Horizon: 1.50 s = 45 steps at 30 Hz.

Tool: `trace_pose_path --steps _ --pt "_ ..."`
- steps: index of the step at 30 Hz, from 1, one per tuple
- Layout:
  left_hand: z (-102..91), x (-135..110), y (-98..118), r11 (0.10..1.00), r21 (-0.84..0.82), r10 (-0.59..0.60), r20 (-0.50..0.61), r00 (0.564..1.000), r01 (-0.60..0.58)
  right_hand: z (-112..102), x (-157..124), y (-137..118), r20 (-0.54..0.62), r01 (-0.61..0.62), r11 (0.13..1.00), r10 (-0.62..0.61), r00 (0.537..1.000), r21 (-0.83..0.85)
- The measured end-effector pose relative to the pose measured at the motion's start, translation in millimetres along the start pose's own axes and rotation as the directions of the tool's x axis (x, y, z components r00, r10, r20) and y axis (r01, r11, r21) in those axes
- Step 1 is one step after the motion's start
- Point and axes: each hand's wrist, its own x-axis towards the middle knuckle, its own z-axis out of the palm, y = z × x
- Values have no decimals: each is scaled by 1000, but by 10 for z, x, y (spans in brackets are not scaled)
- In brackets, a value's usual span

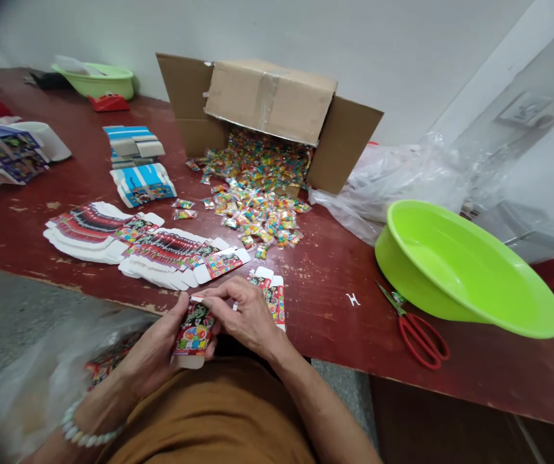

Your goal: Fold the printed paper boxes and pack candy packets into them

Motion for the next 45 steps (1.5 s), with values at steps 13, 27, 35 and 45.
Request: trace_pose_path --steps 13,27,35,45 --pt "-23 47 -52 972 208 121 -52 991 -108 -29 64 -47 114 -96 988 81 990 124" --pt "-90 135 -55 941 330 121 -103 987 -80 -21 114 -70 51 -94 995 95 994 -15" --pt "-78 159 -99 955 276 141 -116 983 -105 -76 126 -102 246 -145 978 105 964 150" --pt "-75 12 -170 985 -144 87 -41 995 -92 -372 260 278 198 20 989 10 980 -147"
